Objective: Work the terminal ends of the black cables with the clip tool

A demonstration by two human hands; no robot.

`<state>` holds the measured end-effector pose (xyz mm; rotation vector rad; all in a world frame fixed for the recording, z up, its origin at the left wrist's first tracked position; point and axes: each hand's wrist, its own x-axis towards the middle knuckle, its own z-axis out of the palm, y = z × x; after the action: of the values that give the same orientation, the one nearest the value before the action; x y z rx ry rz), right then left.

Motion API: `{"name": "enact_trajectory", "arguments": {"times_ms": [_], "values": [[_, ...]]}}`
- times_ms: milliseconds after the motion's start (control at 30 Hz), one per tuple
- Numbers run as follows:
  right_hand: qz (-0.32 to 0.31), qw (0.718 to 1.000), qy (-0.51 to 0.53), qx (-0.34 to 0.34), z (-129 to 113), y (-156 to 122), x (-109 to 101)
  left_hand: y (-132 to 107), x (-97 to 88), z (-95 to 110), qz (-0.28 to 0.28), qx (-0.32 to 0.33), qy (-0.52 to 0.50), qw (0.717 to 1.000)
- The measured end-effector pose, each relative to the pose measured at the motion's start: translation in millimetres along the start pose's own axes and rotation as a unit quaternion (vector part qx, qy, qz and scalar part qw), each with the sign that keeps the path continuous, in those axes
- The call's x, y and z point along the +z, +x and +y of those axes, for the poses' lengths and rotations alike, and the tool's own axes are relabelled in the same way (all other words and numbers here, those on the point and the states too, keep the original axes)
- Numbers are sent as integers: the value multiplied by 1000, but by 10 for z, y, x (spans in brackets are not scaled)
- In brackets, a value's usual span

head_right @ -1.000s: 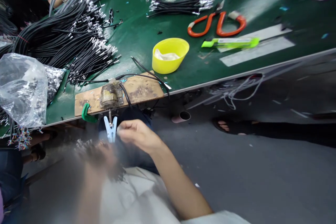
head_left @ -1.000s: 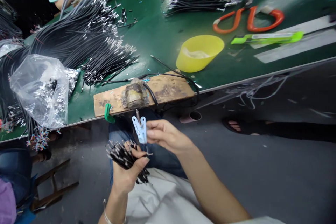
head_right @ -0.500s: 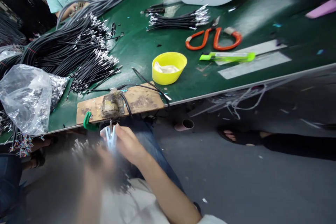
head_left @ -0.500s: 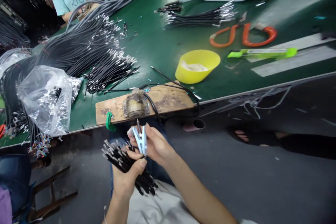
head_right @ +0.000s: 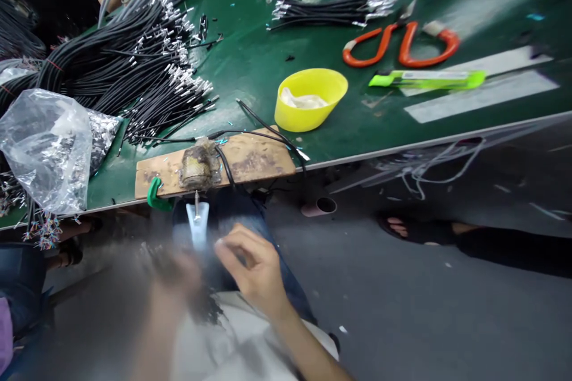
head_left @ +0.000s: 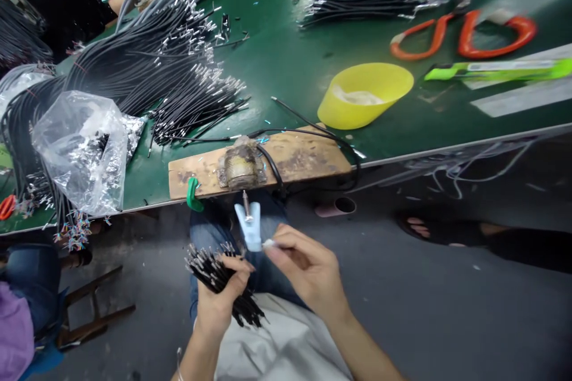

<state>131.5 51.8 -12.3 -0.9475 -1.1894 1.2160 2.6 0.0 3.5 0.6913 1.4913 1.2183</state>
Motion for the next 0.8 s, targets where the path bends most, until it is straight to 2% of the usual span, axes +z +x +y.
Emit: {"name": "enact_trajectory", "arguments": {"times_ms": [100,167,233,333,467,533,600,633,700,733,767,800], "values": [[-67,984,-126,-106,-121,-13,82,-32,12,-41,-2,-14,-2,1000],[-116,973,-162,-117,-166,7,117,-53,24,-57,-2,-26,-6,1000],[-138,972,-160,-105,-178,27,130,-64,22,-69,-3,-28,-1,1000],[-112,975,-160,-102,-155,25,142,-61,1,-99,-3,-41,6,999],[-7,980,-148,-132,-85,-60,208,-46,9,-150,4,-86,-67,994],[15,995,-71,-75,-32,-116,245,-40,37,-156,-2,-90,-115,989],[-11,997,64,44,28,-158,268,-34,67,-141,-13,-84,-143,986],[-42,983,142,111,57,-170,272,-32,80,-126,-18,-82,-145,986],[-107,932,267,219,99,-169,260,-30,95,-84,-27,-83,-132,987],[-124,912,301,249,109,-156,245,-32,98,-59,-33,-86,-125,988],[-130,905,314,257,109,-136,223,-36,99,-34,-37,-90,-120,988],[-124,912,307,244,101,-112,196,-41,97,-11,-40,-95,-118,988]]}}
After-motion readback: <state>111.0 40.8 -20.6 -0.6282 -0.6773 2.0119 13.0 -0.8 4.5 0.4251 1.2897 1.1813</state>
